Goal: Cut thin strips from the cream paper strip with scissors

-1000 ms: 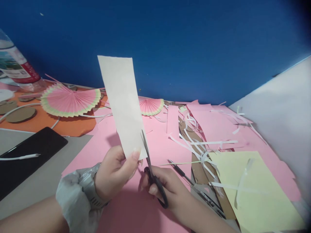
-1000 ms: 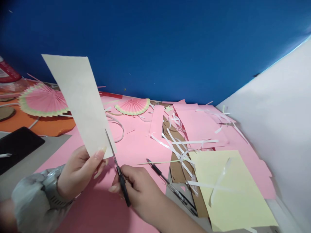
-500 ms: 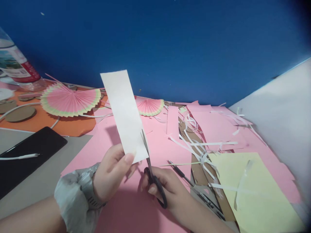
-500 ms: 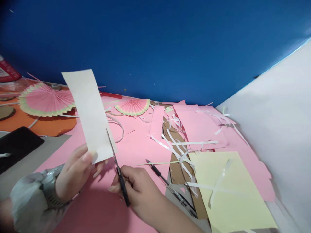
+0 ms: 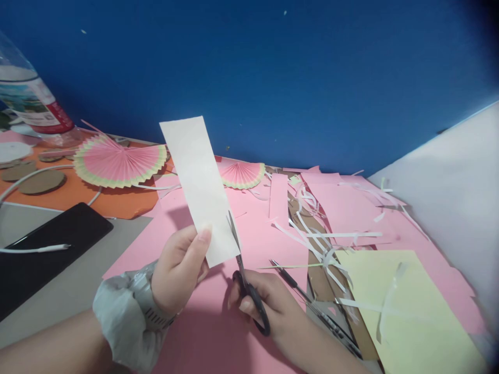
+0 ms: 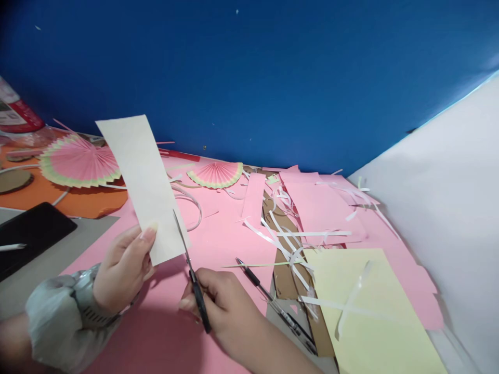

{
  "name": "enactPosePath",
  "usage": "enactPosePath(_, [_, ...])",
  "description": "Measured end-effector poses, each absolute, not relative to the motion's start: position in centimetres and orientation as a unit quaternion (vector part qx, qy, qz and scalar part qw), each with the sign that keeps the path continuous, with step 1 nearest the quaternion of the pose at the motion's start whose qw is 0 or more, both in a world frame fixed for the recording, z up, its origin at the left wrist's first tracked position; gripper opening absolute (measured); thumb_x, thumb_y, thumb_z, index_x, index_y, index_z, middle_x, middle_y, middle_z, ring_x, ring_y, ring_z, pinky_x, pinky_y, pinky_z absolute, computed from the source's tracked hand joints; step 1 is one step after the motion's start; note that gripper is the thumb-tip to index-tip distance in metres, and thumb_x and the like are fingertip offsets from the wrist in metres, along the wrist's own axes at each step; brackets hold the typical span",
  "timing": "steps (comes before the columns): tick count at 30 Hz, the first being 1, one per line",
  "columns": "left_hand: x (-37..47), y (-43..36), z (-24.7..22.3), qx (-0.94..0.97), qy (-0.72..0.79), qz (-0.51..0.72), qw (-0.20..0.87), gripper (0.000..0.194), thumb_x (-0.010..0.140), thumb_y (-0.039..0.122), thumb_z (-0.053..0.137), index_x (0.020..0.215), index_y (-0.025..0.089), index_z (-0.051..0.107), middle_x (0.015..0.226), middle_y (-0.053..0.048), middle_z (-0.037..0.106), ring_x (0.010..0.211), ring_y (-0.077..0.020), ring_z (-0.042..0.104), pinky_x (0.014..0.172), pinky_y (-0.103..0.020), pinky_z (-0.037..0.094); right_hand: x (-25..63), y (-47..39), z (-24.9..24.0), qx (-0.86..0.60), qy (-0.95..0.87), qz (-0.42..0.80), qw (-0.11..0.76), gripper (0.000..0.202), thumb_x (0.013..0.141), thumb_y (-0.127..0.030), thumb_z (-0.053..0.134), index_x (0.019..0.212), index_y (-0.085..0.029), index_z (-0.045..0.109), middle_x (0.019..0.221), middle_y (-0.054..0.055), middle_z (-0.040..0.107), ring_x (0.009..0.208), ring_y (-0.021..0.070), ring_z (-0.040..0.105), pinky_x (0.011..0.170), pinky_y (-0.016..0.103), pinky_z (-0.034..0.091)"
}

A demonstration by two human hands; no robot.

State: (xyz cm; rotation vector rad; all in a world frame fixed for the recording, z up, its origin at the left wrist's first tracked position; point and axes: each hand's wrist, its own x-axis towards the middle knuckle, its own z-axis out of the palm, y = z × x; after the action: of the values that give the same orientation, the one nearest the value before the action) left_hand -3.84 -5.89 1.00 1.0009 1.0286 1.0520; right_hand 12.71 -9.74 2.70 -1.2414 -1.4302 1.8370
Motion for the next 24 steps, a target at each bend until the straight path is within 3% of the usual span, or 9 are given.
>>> enactPosePath(17, [-3.77, -5.97, 0.77, 0.418, 0.45, 0.48, 0.626, 0.039, 0.086, 0.045, 0.043, 0.058, 0.018, 0.042, 0.04, 0.008, 0.025, 0.033, -0.0037, 0.02, 0.032, -0.016, 0.013, 12.86, -9.81, 2.37, -0.454, -0.522, 0.678, 0.251, 0.05, 0.076, -0.06, 0.054, 0.073, -0.011, 0.057, 0.058, -0.003, 0.041, 0.052, 0.0103, 0.034, 0.05, 0.022, 0.027])
enactPosePath(24, [-3.71, -5.76, 0.71, 0.457, 0.442, 0.506, 0.583, 0.032, 0.088, 0.041, 0.043, 0.066, 0.018, 0.048, 0.047, 0.007, 0.032, 0.039, -0.0049, 0.027, 0.035, -0.017, 0.02, 12.85, -9.7, 2.26, -0.451, -0.523, 0.679, 0.249, 0.051, 0.075, -0.062, 0.053, 0.073, -0.011, 0.057, 0.058, -0.003, 0.041, 0.053, 0.0102, 0.034, 0.049, 0.023, 0.026])
